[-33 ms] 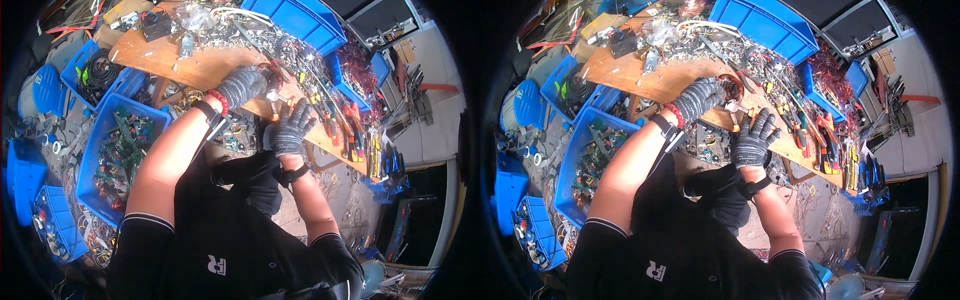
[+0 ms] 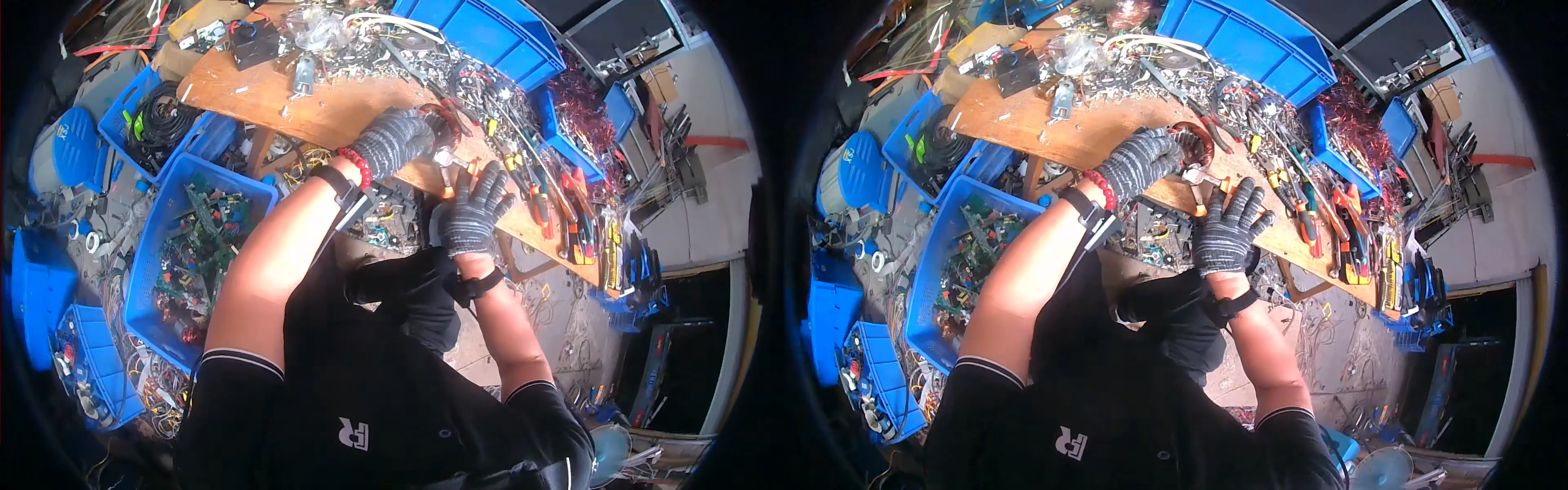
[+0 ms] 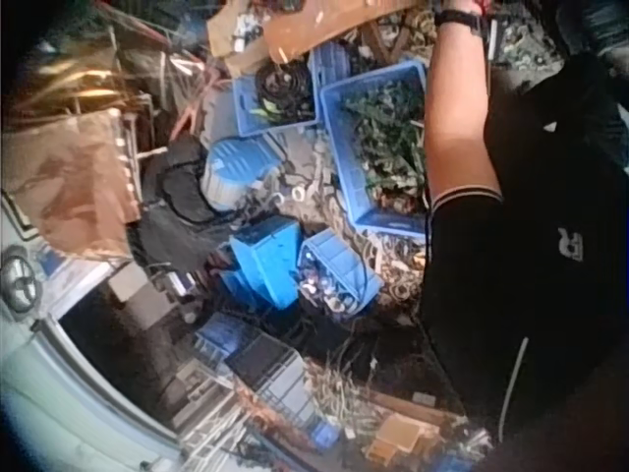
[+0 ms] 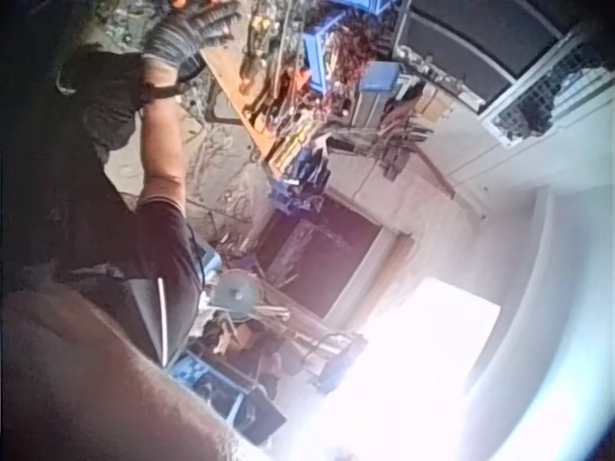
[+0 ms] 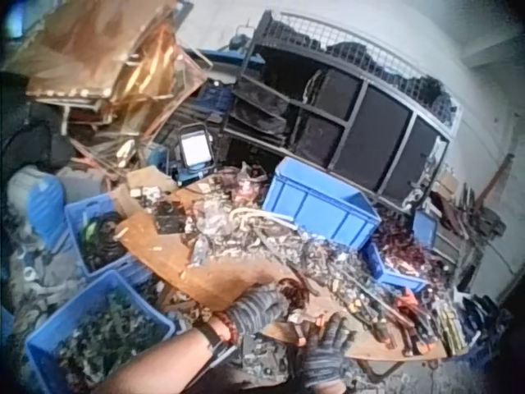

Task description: Sorting through bins of electronic components and dismantling a motor stator at a low workbench.

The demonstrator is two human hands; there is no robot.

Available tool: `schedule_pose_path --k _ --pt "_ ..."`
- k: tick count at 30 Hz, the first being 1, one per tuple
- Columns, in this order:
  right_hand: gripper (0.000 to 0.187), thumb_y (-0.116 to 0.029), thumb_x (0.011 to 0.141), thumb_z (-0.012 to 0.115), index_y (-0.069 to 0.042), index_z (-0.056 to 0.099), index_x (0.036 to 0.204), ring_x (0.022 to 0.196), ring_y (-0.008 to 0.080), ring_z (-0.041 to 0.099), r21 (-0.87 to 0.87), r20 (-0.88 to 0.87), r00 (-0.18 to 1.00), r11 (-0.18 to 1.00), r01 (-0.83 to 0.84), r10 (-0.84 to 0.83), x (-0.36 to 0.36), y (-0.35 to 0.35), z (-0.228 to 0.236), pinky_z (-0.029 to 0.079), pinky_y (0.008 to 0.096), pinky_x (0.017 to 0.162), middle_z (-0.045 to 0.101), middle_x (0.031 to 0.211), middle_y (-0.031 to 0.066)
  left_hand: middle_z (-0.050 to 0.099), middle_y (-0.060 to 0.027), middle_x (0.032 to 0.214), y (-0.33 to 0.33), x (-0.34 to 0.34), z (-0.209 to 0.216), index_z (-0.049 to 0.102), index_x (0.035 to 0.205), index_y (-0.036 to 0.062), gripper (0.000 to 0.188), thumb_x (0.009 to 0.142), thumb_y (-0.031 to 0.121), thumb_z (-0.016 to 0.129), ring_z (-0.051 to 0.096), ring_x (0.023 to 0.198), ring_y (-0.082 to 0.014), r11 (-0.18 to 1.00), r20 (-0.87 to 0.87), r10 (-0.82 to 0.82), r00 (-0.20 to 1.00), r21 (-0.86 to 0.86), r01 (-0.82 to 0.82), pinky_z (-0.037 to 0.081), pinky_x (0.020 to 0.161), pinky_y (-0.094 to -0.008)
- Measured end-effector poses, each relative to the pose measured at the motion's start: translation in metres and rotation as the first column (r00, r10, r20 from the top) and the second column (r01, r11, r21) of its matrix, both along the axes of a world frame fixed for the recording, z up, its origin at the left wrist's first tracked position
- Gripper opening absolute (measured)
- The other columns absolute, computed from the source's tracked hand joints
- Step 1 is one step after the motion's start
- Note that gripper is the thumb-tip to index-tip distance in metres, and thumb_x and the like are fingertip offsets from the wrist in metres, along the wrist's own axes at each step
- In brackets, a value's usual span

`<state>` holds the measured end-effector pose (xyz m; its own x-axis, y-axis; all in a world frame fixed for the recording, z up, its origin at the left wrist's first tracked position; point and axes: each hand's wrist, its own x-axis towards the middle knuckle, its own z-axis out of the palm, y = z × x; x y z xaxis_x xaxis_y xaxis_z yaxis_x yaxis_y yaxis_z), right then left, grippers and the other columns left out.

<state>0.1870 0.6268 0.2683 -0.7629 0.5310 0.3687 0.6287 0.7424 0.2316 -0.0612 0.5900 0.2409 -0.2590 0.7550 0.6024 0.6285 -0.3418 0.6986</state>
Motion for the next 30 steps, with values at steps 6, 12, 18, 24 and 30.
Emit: schedule_pose_path --k 6,12,18,24,30 --pt "0.074 -0.035 0.091 0.068 -0.010 0.045 0.157 0.155 0.0601 0.017 -0.029 0.003 1.000 0.999 -0.021 0.022 0.000 0.003 0.004 0.007 0.0813 0.117 0.016 0.166 0.0424 0.074 -0.0154 0.106 -0.008 -0.005 0.000 0.073 0.108 0.0024 0.019 0.099 0.017 0.065 0.071 0.099 -0.0316 0.985 0.113 -0.092 0.989 -0.134 0.107 0.058 0.089 -0.0426" --pt "0.071 -0.035 0.092 0.068 -0.012 0.047 0.156 0.155 0.0617 0.015 0.077 0.018 0.995 0.992 -0.101 0.100 0.005 0.013 0.006 0.010 0.0824 0.115 0.015 0.166 0.0425 0.071 -0.0075 0.107 -0.027 -0.004 0.023 0.067 0.112 0.0007 0.024 0.091 -0.010 0.072 0.070 0.102 -0.0161 0.948 0.385 -0.178 0.906 -0.179 0.262 0.060 0.088 -0.0303" --pt "0.069 -0.031 0.093 0.067 -0.013 0.047 0.156 0.154 0.0628 0.015 0.013 -0.066 0.995 0.997 -0.071 0.072 0.002 0.008 0.003 0.020 0.0825 0.113 0.014 0.166 0.0424 0.071 -0.0106 0.114 -0.043 0.007 0.032 0.069 0.118 0.0076 0.044 0.080 0.018 0.089 0.067 0.109 -0.0303 0.986 0.134 -0.134 0.982 -0.078 0.145 0.054 0.097 -0.0437" --pt "0.069 -0.028 0.094 0.066 -0.015 0.045 0.159 0.154 0.0623 0.016 -0.061 -0.053 0.998 0.998 0.032 -0.035 -0.001 0.004 0.005 0.023 0.0806 0.114 0.014 0.167 0.0411 0.074 -0.0082 0.110 -0.043 0.028 0.039 0.077 0.111 0.0130 0.045 0.074 0.033 0.093 0.066 0.106 -0.0320 0.970 -0.238 0.198 0.951 -0.090 -0.224 0.049 0.100 -0.0444" --pt "0.071 -0.025 0.093 0.065 -0.015 0.043 0.160 0.155 0.0619 0.015 -0.069 -0.024 0.999 0.997 0.036 -0.038 0.001 0.004 0.016 0.023 0.0812 0.113 0.014 0.168 0.0400 0.075 -0.0047 0.108 -0.028 0.043 0.035 0.081 0.098 0.0168 0.037 0.076 0.046 0.088 0.068 0.106 -0.0289 0.924 -0.142 0.332 0.933 -0.152 -0.352 0.051 0.098 -0.0451"
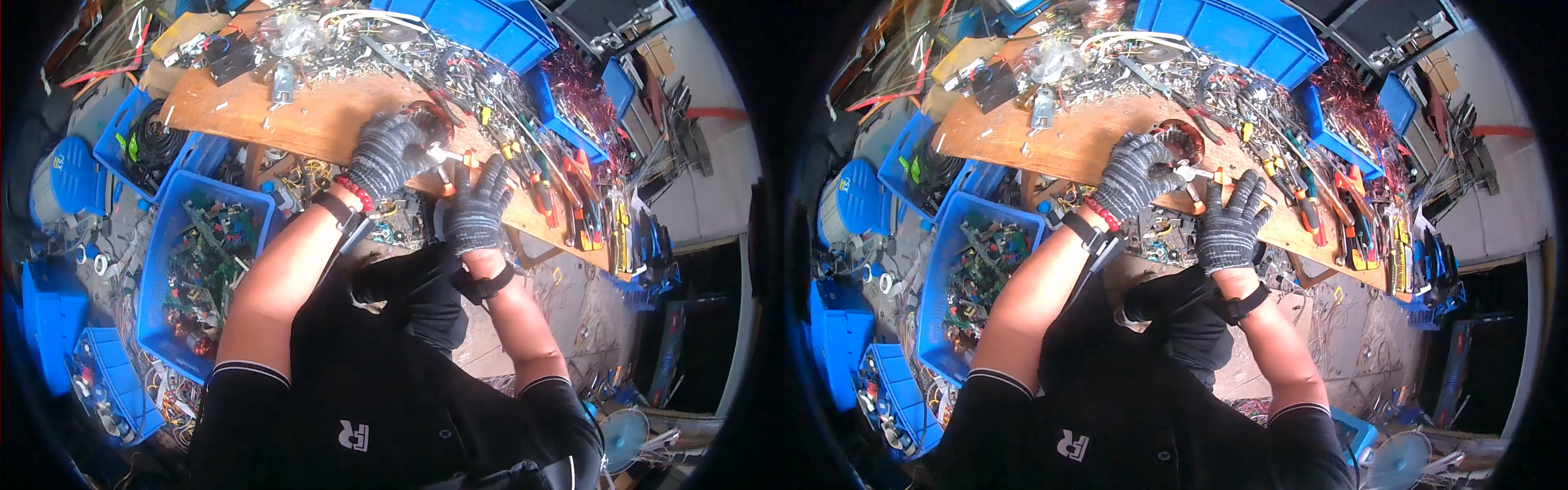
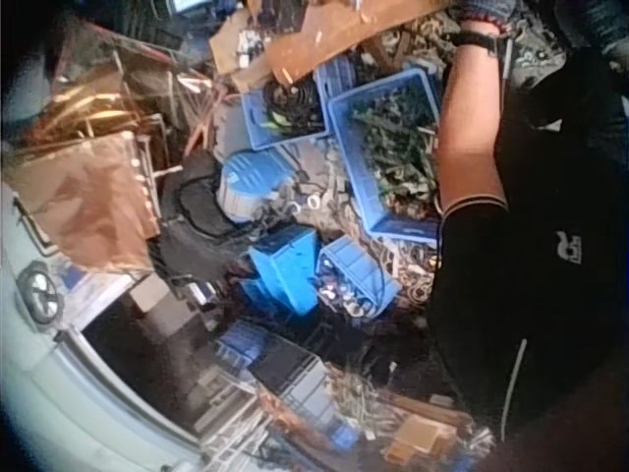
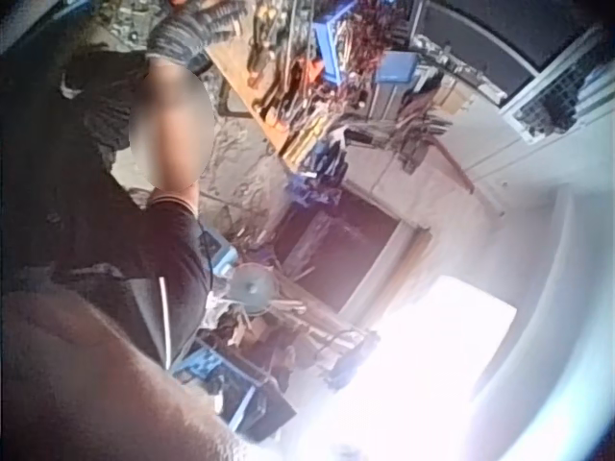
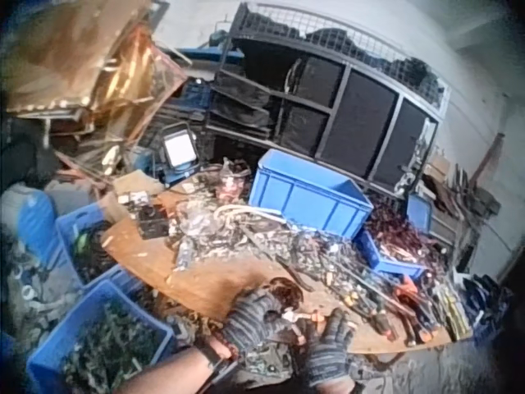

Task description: Sorting through bins of electronic components and dismantling a motor stator at a low workbench.

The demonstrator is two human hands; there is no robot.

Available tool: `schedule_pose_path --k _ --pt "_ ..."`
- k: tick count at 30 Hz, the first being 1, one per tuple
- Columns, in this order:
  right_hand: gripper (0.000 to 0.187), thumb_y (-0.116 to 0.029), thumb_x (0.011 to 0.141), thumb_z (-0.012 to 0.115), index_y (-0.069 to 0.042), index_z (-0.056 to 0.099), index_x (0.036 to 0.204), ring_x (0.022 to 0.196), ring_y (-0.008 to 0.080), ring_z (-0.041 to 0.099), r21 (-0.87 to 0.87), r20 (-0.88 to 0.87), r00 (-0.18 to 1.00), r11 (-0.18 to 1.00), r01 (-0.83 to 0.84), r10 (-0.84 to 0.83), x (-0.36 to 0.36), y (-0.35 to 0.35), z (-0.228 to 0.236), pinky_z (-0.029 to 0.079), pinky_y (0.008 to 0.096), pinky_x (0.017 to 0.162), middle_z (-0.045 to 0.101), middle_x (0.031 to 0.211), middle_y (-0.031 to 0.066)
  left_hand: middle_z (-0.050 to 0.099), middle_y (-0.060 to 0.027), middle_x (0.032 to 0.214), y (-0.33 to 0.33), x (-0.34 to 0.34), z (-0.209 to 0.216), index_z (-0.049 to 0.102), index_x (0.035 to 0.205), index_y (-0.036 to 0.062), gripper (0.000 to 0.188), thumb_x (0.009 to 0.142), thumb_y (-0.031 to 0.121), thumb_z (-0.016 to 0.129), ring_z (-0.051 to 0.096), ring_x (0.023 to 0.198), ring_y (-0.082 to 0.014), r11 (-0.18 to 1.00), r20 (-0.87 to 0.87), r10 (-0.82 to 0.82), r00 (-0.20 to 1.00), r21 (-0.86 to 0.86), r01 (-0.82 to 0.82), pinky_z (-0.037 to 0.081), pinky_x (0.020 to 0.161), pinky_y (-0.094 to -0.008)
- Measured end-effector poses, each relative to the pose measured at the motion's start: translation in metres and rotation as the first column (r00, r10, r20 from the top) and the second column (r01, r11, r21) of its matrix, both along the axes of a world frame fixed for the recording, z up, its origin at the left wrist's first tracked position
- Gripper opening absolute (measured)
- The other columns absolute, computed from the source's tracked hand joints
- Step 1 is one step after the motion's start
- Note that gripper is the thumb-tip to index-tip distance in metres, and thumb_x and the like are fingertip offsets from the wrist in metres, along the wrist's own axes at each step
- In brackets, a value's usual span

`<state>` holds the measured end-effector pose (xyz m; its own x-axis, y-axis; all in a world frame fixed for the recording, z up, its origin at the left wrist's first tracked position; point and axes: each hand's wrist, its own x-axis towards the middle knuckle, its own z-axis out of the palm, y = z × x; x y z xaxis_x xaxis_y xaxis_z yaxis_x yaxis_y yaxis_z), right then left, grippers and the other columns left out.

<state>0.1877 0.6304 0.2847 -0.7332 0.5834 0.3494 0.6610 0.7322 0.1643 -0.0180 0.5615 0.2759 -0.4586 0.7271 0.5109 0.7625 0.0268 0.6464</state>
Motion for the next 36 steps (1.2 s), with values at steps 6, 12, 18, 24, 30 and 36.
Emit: schedule_pose_path --k 6,12,18,24,30,36 --pt "0.067 -0.021 0.091 0.065 -0.013 0.049 0.155 0.156 0.0596 0.016 0.014 0.053 0.993 0.995 -0.102 0.102 0.006 0.015 0.014 0.019 0.0855 0.110 0.017 0.167 0.0403 0.077 -0.0081 0.104 -0.009 -0.003 0.013 0.082 0.099 0.0115 0.037 0.068 0.027 0.096 0.070 0.100 -0.0295 0.987 0.165 -0.153 0.974 0.075 0.142 0.054 0.095 -0.0436" --pt "0.056 -0.031 0.095 0.063 -0.015 0.058 0.148 0.155 0.0529 0.027 0.136 0.085 0.981 0.973 -0.186 0.176 0.003 0.026 0.022 0.021 0.0855 0.110 0.028 0.166 0.0346 0.078 -0.0091 0.099 -0.010 -0.005 0.012 0.081 0.095 0.0077 0.032 0.067 0.014 0.094 0.074 0.086 -0.0270 0.984 0.007 -0.123 0.992 0.127 0.121 0.059 0.082 -0.0398" --pt "0.047 -0.027 0.094 0.060 -0.009 0.064 0.137 0.142 0.0487 0.046 0.202 0.150 0.964 0.947 -0.249 0.221 0.003 0.028 0.045 0.024 0.0825 0.111 0.049 0.149 0.0295 0.071 -0.0091 0.109 -0.003 -0.002 0.008 0.075 0.109 0.0044 0.049 0.066 0.005 0.098 0.071 0.098 -0.0207 0.985 0.607 -0.173 0.775 0.100 0.142 0.060 0.087 -0.0344" --pt "0.033 -0.024 0.089 0.061 -0.008 0.069 0.118 0.126 0.0442 0.055 0.156 0.186 0.938 0.934 -0.321 0.291 0.007 0.034 0.049 0.034 0.0728 0.110 0.058 0.135 0.0246 0.077 -0.0070 0.104 -0.004 -0.004 0.005 0.076 0.112 0.0118 0.049 0.069 0.025 0.097 0.073 0.098 -0.0241 0.979 0.271 -0.182 0.945 0.144 0.147 0.058 0.090 -0.0418" --pt "0.046 -0.024 0.079 0.071 -0.006 0.066 0.121 0.122 0.0418 0.059 0.148 0.051 0.935 0.923 -0.356 0.352 0.014 0.049 0.047 0.043 0.0587 0.107 0.059 0.134 0.0247 0.074 -0.0086 0.116 -0.005 -0.007 -0.005 0.078 0.110 0.0184 0.048 0.070 0.040 0.094 0.065 0.112 -0.0317 0.989 -0.130 -0.045 0.990 0.131 0.063 0.046 0.105 -0.0472" --pt "0.078 -0.031 0.075 0.080 -0.005 0.051 0.143 0.114 0.0397 0.062 0.128 0.082 0.965 0.958 -0.257 0.248 0.010 0.050 0.043 0.048 0.0544 0.102 0.063 0.124 0.0204 0.074 -0.0118 0.116 -0.005 -0.005 -0.005 0.078 0.113 0.0159 0.050 0.071 0.039 0.094 0.064 0.114 -0.0349 0.990 -0.123 -0.035 0.992 0.133 0.052 0.046 0.106 -0.0483"
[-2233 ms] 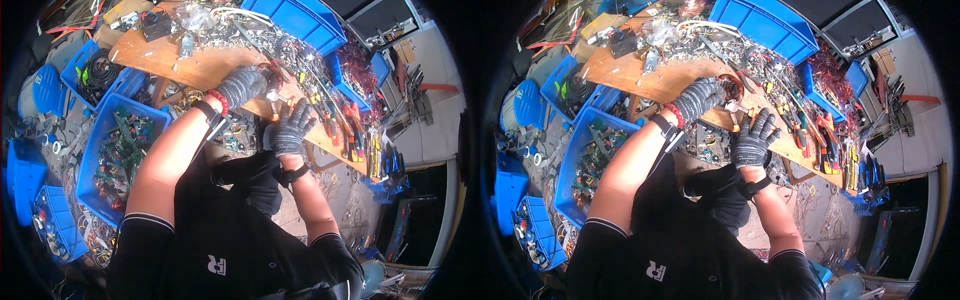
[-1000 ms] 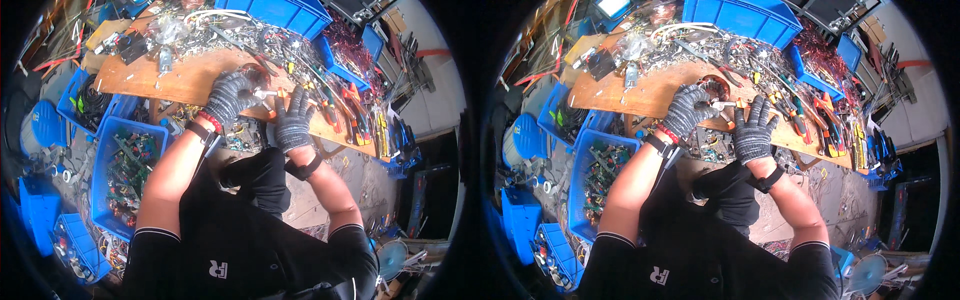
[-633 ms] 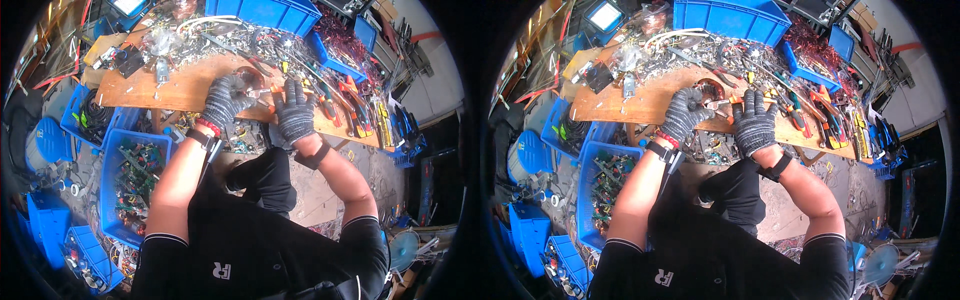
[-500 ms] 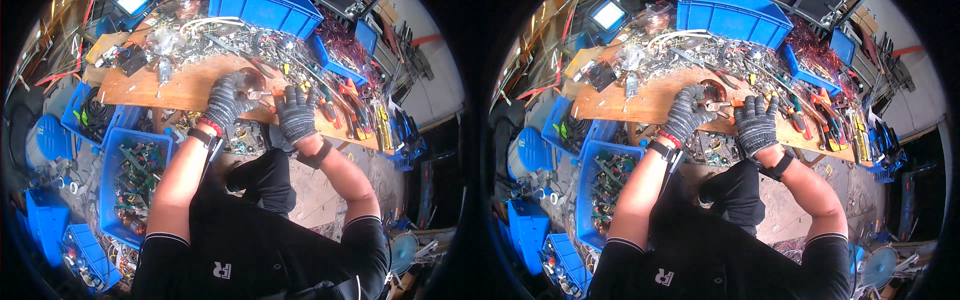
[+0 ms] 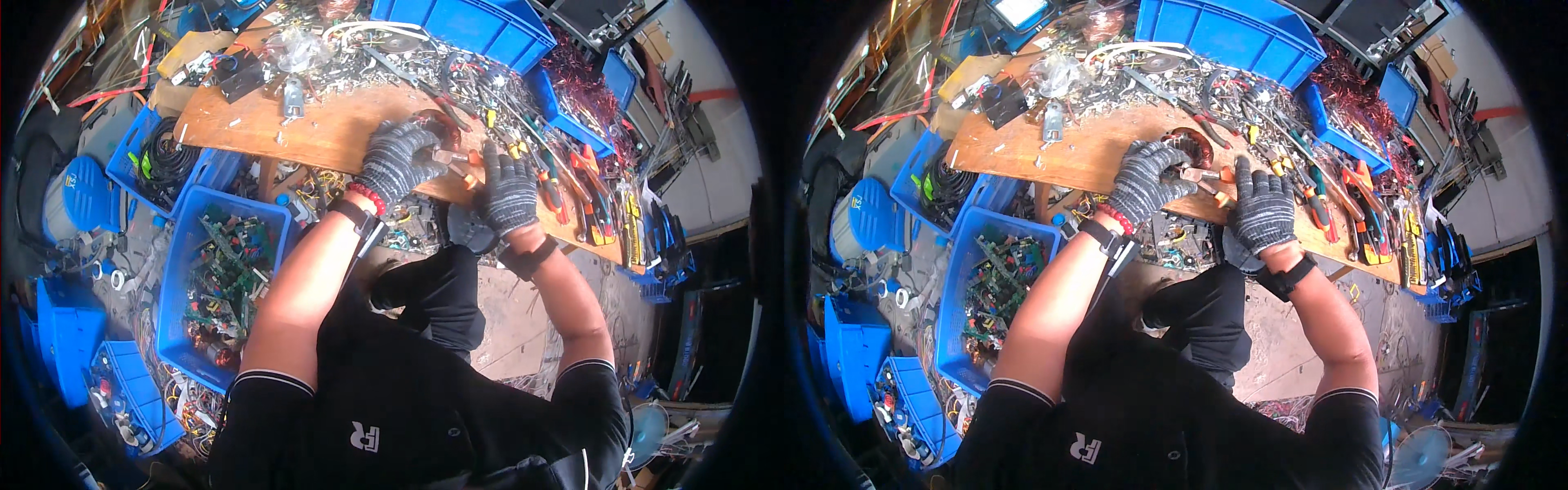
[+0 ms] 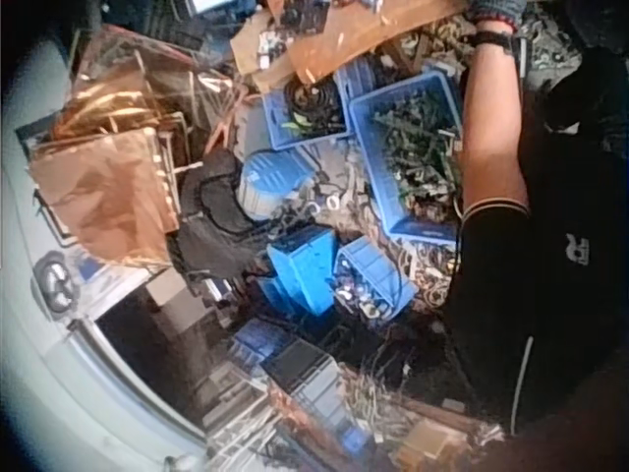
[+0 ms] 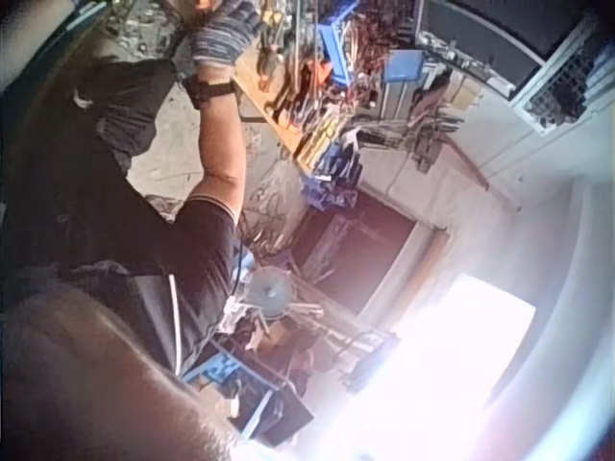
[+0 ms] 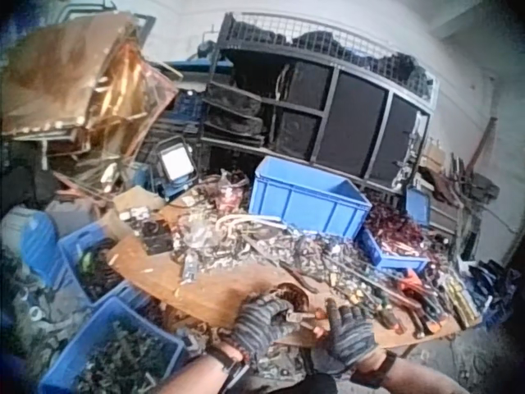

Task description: Sorting through bins of electronic components and dismantling a motor stator at a low workbench.

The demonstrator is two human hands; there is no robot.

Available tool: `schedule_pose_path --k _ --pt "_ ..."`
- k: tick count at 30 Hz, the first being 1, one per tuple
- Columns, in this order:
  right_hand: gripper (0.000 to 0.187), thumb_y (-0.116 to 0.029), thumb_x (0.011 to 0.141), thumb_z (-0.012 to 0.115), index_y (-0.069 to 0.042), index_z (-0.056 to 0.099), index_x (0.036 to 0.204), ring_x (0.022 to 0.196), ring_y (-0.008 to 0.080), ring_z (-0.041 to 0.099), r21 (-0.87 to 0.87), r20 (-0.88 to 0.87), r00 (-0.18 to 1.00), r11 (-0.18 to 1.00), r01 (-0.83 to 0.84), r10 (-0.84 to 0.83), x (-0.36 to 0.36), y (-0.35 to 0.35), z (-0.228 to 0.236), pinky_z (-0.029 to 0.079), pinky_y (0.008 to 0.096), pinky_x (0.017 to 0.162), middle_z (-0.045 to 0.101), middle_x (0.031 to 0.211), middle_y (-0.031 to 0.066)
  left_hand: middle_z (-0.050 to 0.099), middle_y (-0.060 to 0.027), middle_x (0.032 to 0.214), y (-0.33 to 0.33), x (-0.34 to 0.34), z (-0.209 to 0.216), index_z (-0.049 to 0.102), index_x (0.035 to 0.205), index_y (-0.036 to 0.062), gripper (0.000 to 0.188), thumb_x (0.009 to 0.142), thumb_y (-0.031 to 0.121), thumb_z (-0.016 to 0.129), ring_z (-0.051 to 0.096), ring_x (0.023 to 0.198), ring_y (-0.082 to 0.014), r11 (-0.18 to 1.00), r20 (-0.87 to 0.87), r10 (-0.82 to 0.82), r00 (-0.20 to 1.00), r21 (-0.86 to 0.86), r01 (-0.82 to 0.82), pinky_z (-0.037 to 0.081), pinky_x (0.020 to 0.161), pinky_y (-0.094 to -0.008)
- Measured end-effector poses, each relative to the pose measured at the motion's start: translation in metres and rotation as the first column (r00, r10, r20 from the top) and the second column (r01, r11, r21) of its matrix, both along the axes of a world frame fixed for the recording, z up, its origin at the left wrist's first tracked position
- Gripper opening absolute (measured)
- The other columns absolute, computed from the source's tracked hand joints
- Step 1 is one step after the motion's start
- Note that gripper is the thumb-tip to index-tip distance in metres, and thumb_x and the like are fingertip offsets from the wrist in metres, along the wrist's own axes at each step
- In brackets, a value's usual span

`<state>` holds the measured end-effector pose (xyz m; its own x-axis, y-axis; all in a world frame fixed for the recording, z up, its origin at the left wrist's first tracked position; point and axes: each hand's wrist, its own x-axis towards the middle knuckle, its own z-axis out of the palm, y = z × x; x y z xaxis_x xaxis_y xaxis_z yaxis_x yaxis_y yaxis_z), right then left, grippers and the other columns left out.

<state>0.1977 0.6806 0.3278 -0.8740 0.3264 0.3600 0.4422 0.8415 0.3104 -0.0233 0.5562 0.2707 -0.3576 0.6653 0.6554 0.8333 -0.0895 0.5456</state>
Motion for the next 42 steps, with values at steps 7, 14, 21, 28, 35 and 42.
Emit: schedule_pose_path --k 7,14,21,28,35,42 --pt "0.061 -0.030 0.081 0.076 -0.005 0.058 0.133 0.101 0.0344 0.068 -0.071 0.092 0.995 0.997 -0.043 0.050 -0.003 0.018 -0.008 0.054 0.0492 0.085 0.068 0.109 0.0159 0.075 -0.0103 0.117 0.004 -0.001 -0.002 0.078 0.113 0.0175 0.049 0.072 0.041 0.093 0.067 0.113 -0.0315 0.998 0.000 0.020 1.000 -0.052 -0.020 0.045 0.107 -0.0472" --pt "0.046 -0.028 0.088 0.071 -0.006 0.061 0.127 0.092 0.0390 0.073 -0.302 0.127 0.992 0.951 0.064 -0.026 -0.009 0.011 0.002 0.057 0.0511 0.079 0.072 0.104 0.0207 0.075 -0.0096 0.117 0.007 0.001 -0.003 0.079 0.112 0.0146 0.046 0.075 0.040 0.091 0.067 0.114 -0.0306 0.999 -0.018 0.043 0.999 0.018 -0.042 0.044 0.107 -0.0457" --pt "0.036 -0.040 0.105 0.061 -0.010 0.065 0.124 0.093 0.0374 0.071 -0.616 0.089 0.979 0.763 0.197 -0.181 -0.005 -0.009 -0.004 0.054 0.0458 0.082 0.074 0.102 0.0212 0.074 -0.0130 0.119 0.006 -0.008 -0.002 0.077 0.113 0.0098 0.036 0.082 0.026 0.086 0.066 0.117 -0.0336 0.989 0.265 -0.142 0.954 -0.009 0.150 0.048 0.106 -0.0469" --pt "0.049 -0.028 0.088 0.073 -0.007 0.062 0.132 0.101 0.0439 0.072 -0.710 -0.098 0.938 0.684 0.168 -0.332 0.014 0.024 0.003 0.056 0.0515 0.085 0.074 0.108 0.0260 0.073 -0.0158 0.115 0.004 -0.017 -0.010 0.077 0.106 0.0092 0.023 0.087 0.021 0.080 0.066 0.112 -0.0352 0.995 0.029 -0.094 0.995 -0.019 0.095 0.048 0.103 -0.0484" --pt "0.041 -0.043 0.099 0.061 -0.012 0.071 0.125 0.119 0.0419 0.067 -0.229 0.132 0.878 0.848 0.478 -0.460 0.024 0.073 0.014 0.053 0.0507 0.101 0.071 0.125 0.0231 0.072 -0.0163 0.111 0.013 -0.025 -0.017 0.076 0.105 0.0089 0.019 0.090 0.021 0.074 0.066 0.108 -0.0374 0.986 0.180 -0.120 0.976 -0.095 0.139 0.048 0.101 -0.0487" --pt "0.044 -0.043 0.093 0.071 -0.012 0.070 0.125 0.111 0.0400 0.067 -0.229 -0.139 0.951 0.943 0.240 -0.276 0.000 0.043 0.009 0.052 0.0523 0.096 0.071 0.122 0.0215 0.074 -0.0165 0.105 0.009 -0.018 -0.004 0.075 0.108 0.0076 0.025 0.087 0.020 0.076 0.067 0.100 -0.0385 0.990 -0.046 -0.023 0.999 -0.143 0.016 0.051 0.096 -0.0504"
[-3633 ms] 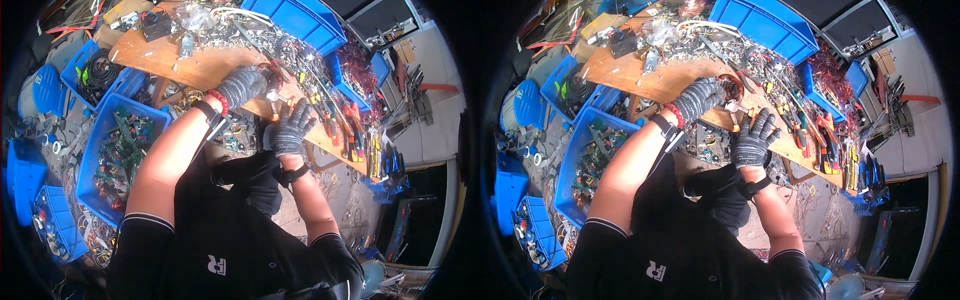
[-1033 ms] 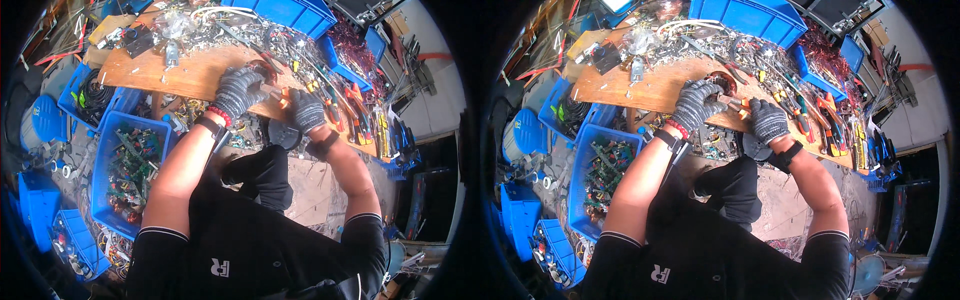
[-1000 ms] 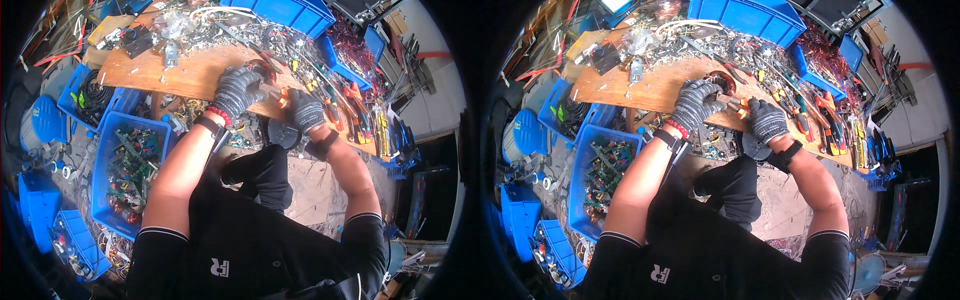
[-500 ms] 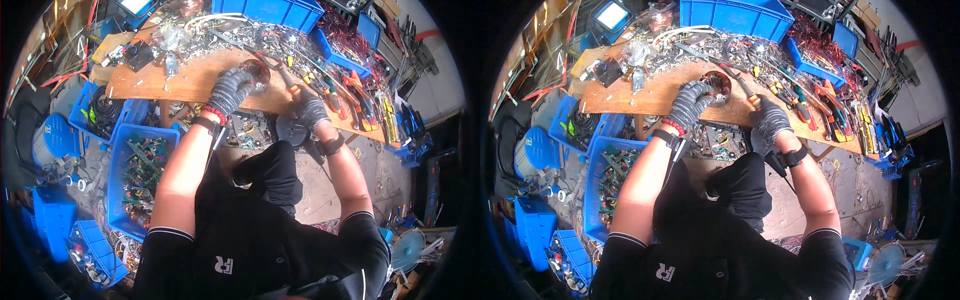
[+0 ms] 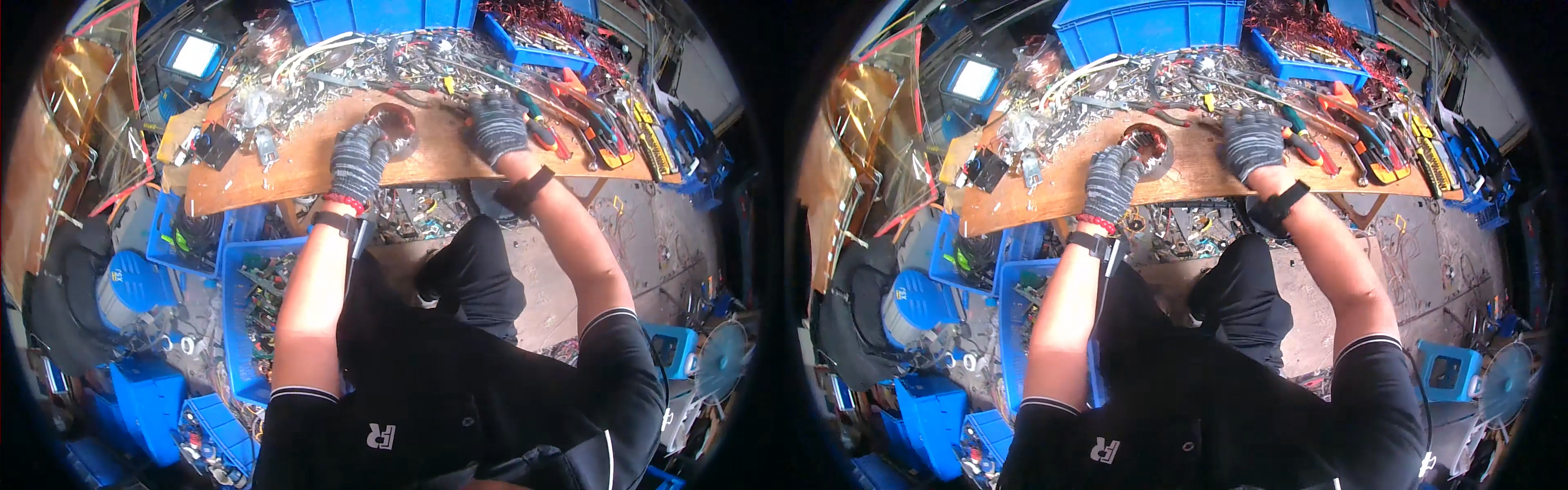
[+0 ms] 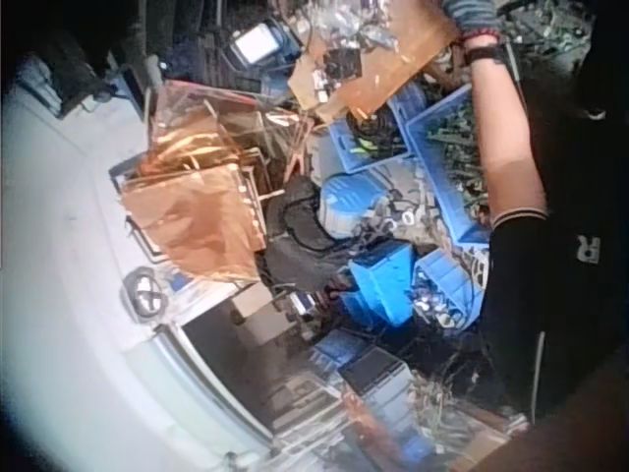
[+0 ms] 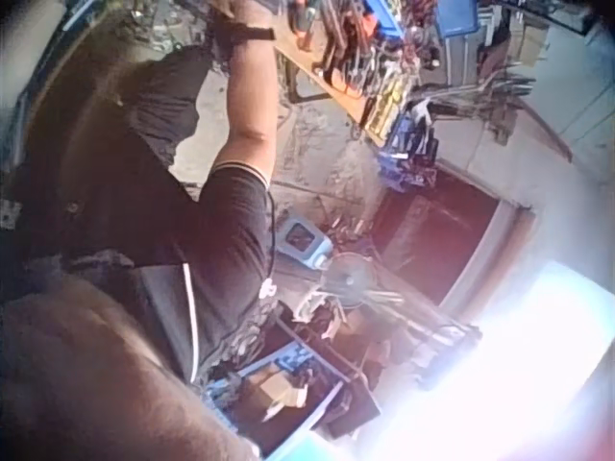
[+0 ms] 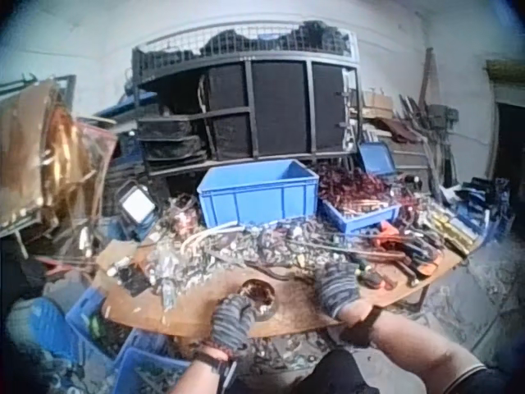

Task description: Sorting through bins of electronic components and dismantling a motor stator at a low workbench.

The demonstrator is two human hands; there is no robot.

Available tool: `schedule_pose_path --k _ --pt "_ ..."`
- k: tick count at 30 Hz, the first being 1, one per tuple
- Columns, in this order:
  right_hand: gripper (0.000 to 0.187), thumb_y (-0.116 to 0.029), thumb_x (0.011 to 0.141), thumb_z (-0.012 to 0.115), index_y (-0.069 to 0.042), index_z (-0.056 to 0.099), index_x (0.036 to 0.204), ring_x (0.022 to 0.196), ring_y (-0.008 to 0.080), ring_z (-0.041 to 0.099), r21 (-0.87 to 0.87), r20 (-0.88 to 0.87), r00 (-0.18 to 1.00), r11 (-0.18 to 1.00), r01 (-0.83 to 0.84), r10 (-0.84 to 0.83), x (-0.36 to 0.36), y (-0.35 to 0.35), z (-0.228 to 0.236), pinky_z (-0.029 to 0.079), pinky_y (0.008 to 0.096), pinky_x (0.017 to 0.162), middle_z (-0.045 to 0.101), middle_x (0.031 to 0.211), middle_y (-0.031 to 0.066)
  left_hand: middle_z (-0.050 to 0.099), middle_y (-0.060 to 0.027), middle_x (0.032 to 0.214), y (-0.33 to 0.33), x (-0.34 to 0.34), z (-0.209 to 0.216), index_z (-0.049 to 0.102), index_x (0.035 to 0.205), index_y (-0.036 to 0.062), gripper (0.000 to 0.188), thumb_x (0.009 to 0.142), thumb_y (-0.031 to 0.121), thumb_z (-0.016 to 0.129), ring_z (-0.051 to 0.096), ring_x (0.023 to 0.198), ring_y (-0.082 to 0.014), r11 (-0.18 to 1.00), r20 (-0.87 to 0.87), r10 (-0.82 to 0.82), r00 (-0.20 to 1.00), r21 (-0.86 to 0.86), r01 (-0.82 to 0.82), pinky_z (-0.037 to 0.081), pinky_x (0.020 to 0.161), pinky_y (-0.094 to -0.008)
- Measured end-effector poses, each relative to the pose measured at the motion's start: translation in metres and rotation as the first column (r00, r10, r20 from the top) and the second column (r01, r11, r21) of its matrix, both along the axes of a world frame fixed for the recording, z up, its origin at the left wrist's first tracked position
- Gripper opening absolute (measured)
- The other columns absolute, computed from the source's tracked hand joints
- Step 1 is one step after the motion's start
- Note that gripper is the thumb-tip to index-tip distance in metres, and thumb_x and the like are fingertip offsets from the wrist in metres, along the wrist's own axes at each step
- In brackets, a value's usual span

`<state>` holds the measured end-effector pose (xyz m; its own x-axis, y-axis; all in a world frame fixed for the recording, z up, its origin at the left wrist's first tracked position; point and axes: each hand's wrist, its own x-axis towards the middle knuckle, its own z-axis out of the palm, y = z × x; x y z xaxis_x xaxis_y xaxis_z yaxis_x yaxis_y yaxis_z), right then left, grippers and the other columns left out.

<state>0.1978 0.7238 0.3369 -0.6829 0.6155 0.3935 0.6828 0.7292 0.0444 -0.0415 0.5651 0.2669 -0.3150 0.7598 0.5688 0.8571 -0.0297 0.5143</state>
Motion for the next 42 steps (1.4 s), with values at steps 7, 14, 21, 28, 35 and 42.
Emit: schedule_pose_path --k 7,14,21,28,35,42 --pt "0.043 -0.035 0.090 0.072 -0.014 0.068 0.128 0.101 0.0414 0.073 -0.510 -0.226 0.933 0.782 -0.359 0.281 -0.066 -0.066 -0.001 0.056 0.0503 0.089 0.075 0.106 0.0233 0.075 -0.0158 0.099 0.004 -0.003 0.025 0.074 0.115 0.0105 0.032 0.087 0.026 0.073 0.069 0.092 -0.0370 0.980 -0.350 -0.019 0.937 -0.191 -0.051 0.053 0.088 -0.0516" --pt "0.032 -0.034 0.096 0.064 -0.017 0.073 0.121 0.097 0.0395 0.073 -0.525 -0.299 0.947 0.808 -0.267 0.118 -0.076 -0.077 -0.026 0.057 0.0502 0.086 0.076 0.102 0.0195 0.073 -0.0202 0.092 0.009 -0.007 0.008 0.074 0.108 0.0062 0.023 0.090 0.018 0.066 0.069 0.085 -0.0393 0.988 -0.292 0.077 0.953 -0.105 -0.111 0.055 0.081 -0.0518" --pt "0.027 -0.027 0.096 0.066 -0.017 0.074 0.121 0.096 0.0405 0.073 -0.426 -0.530 0.833 0.800 -0.423 0.158 -0.069 -0.071 -0.057 0.057 0.0488 0.084 0.075 0.103 0.0194 0.067 -0.0051 0.100 -0.002 -0.020 -0.017 0.067 0.107 0.0018 0.014 0.105 0.010 0.055 0.062 0.088 -0.0165 0.984 0.524 -0.100 0.846 0.180 0.005 0.052 0.080 -0.0331" --pt "0.036 -0.028 0.096 0.069 -0.018 0.073 0.130 0.104 0.0390 0.072 -0.558 -0.583 0.810 0.694 -0.455 0.063 -0.068 -0.067 -0.065 0.057 0.0453 0.091 0.075 0.113 0.0204 0.068 -0.0123 0.110 -0.008 -0.006 -0.011 0.070 0.108 0.0022 0.016 0.092 0.007 0.071 0.065 0.100 -0.0251 0.904 0.430 -0.297 0.853 0.413 0.107 0.054 0.093 -0.0392" --pt "0.031 -0.033 0.097 0.063 -0.016 0.075 0.119 0.097 0.0405 0.073 -0.506 -0.112 0.987 0.848 -0.158 0.117 -0.078 -0.076 -0.018 0.057 0.0487 0.085 0.075 0.104 0.0207 0.071 -0.0170 0.112 -0.008 -0.010 -0.004 0.077 0.108 0.0024 0.028 0.084 0.013 0.083 0.067 0.104 -0.0346 0.984 0.061 -0.088 0.994 0.162 0.077 0.054 0.098 -0.0453" --pt "0.028 -0.026 0.097 0.069 -0.010 0.076 0.119 0.098 0.0377 0.073 -0.451 -0.362 0.917 0.829 -0.330 0.168 -0.077 -0.078 -0.027 0.057 0.0443 0.085 0.075 0.106 0.0208 0.073 -0.0173 0.105 -0.008 -0.012 -0.006 0.077 0.108 0.0036 0.026 0.092 0.024 0.076 0.066 0.099 -0.0382 0.994 0.091 -0.070 0.993 0.095 0.062 0.051 0.093 -0.0497"
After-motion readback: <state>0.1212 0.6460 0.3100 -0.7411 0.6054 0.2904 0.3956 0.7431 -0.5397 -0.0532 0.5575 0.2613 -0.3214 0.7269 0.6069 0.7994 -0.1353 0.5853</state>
